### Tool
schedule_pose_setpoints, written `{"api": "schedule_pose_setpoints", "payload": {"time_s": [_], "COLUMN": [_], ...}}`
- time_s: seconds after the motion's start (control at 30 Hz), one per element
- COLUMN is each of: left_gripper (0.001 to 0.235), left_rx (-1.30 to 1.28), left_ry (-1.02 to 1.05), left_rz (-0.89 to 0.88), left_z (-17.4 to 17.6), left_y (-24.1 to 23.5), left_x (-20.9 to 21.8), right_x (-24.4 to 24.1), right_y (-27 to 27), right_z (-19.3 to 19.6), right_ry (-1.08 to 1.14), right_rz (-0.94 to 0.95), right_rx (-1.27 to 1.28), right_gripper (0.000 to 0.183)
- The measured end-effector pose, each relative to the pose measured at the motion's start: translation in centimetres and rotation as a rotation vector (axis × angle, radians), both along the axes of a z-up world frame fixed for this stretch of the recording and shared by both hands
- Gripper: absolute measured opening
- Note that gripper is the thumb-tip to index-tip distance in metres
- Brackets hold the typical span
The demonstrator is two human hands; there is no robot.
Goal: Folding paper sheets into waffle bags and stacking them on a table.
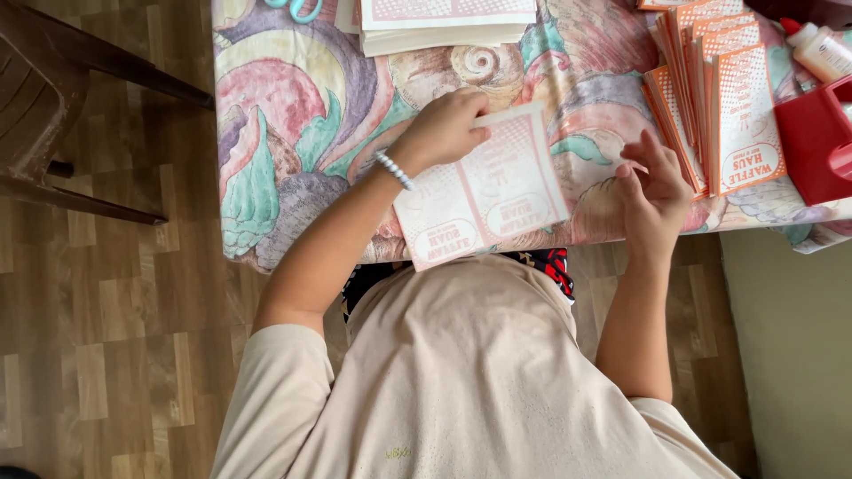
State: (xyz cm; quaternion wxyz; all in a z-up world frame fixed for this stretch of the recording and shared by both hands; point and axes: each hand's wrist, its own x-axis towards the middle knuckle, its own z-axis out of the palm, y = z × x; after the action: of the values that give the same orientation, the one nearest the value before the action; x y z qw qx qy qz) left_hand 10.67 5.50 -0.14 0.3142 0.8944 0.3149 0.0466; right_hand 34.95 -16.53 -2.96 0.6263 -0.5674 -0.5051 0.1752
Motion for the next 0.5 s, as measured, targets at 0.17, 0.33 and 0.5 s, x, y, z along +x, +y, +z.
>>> {"api": "schedule_pose_setpoints", "payload": {"time_s": [0.17, 0.33, 0.5], "left_gripper": [0.018, 0.027, 0.060], "left_rx": [-0.133, 0.039, -0.109], "left_ry": [-0.606, -1.019, -1.160], "left_rz": [0.057, 0.288, 0.328], "left_z": [4.9, 6.4, 3.5], "left_y": [-2.3, -4.7, -5.3], "left_x": [-3.5, -5.5, -6.6], "right_x": [-1.6, -6.4, -10.3], "right_y": [3.7, 9.2, 10.0], "right_z": [2.0, 6.4, 8.3], "right_ry": [0.156, 0.310, 0.167], "right_rz": [0.185, 0.349, 0.239], "right_rx": [0.115, 0.163, 0.223], "right_gripper": [0.080, 0.064, 0.042]}}
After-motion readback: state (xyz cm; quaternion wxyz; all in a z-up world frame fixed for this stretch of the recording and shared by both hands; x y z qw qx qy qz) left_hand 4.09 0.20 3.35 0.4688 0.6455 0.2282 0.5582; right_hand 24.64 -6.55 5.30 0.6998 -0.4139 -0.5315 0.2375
